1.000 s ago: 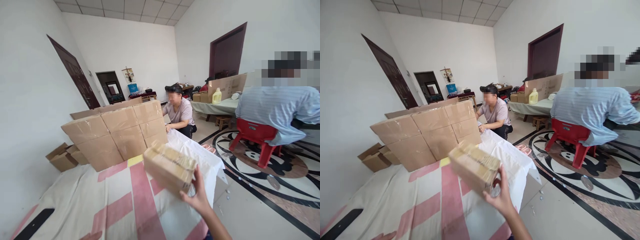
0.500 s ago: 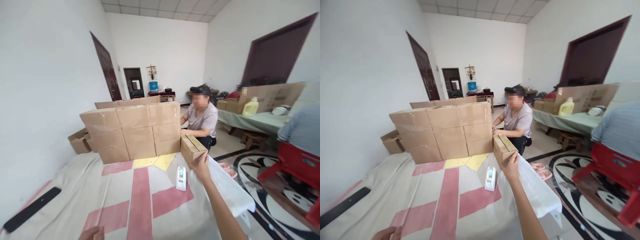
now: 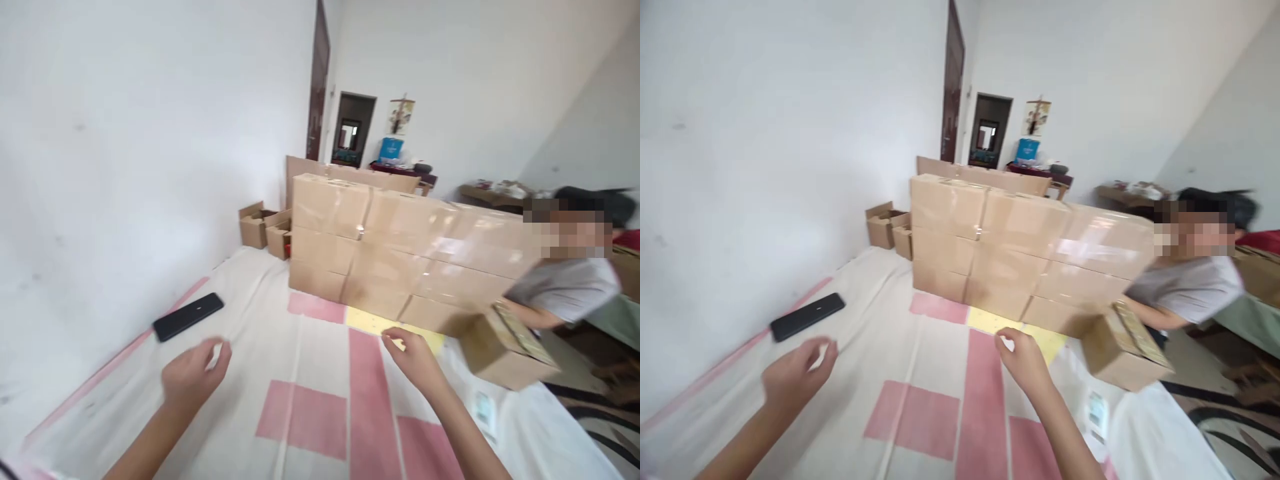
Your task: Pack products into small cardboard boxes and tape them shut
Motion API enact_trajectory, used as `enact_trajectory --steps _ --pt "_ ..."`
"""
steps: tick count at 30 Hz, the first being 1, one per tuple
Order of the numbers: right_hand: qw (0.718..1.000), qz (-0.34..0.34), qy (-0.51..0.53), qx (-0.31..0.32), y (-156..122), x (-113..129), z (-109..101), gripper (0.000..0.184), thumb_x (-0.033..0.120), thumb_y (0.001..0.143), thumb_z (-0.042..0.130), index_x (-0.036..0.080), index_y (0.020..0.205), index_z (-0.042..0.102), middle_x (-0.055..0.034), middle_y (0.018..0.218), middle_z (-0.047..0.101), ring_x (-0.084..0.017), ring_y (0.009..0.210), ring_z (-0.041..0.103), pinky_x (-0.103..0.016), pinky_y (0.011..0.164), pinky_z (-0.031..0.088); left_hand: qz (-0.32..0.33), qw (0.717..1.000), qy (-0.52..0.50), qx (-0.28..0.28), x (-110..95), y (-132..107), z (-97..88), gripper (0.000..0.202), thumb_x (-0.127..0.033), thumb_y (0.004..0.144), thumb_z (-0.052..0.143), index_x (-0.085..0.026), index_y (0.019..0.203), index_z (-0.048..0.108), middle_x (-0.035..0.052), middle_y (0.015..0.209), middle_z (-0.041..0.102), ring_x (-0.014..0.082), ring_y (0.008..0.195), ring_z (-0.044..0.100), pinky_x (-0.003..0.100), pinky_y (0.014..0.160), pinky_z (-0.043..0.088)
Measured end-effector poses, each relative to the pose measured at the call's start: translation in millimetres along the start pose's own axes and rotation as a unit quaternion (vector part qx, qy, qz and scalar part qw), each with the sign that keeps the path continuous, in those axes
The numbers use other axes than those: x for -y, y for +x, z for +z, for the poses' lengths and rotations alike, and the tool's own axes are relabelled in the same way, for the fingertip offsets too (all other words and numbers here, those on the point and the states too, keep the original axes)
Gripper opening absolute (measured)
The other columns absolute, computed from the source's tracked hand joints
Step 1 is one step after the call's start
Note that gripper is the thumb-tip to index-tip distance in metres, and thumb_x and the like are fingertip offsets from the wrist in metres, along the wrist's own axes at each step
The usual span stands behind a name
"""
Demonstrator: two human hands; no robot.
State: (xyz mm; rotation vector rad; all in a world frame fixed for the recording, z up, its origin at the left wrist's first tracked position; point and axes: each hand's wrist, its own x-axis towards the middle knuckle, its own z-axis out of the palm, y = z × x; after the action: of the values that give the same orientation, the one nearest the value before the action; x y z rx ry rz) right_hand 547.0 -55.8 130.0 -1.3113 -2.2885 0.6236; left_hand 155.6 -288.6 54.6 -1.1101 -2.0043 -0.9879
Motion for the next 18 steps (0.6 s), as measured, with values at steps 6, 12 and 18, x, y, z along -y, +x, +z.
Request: enact_trajectory --steps 6,12,18 --pt "0.975 -0.146 0.149 0.079 129 143 154 0.039 0.028 0.087 0.056 0.02 0.122 0.072 -0.0093 0.129 0.072 -0.027 0.121 0.066 -0.044 0.105 0.051 -0.147 0.985 0.024 0.089 62 114 129.4 0.066 -0.044 0.079 0.07 -0.015 0.134 0.047 0.0122 0.114 0.063 0.0315 0.108 0.062 0.043 0.094 0.051" --pt "0.948 -0.137 0.279 0.062 249 231 298 0.046 0.024 0.088 0.054 0.019 0.134 0.06 -0.0105 0.139 0.065 -0.021 0.124 0.064 -0.034 0.101 0.053 -0.349 0.924 -0.118 0.103 85 210 264.5 0.1 -0.03 0.063 0.088 -0.018 0.145 0.032 0.0208 0.149 0.042 0.0364 0.144 0.037 0.049 0.117 0.031" --pt "0.959 -0.091 0.266 0.039 368 278 364 0.059 0.021 0.09 0.045 0.015 0.149 0.042 -0.0178 0.153 0.05 -0.025 0.134 0.054 -0.041 0.107 0.046 -0.411 0.896 -0.155 0.065 106 259 383.4 0.093 -0.045 0.08 0.078 -0.015 0.149 0.023 0.0263 0.144 0.048 0.0317 0.131 0.056 0.043 0.105 0.047"
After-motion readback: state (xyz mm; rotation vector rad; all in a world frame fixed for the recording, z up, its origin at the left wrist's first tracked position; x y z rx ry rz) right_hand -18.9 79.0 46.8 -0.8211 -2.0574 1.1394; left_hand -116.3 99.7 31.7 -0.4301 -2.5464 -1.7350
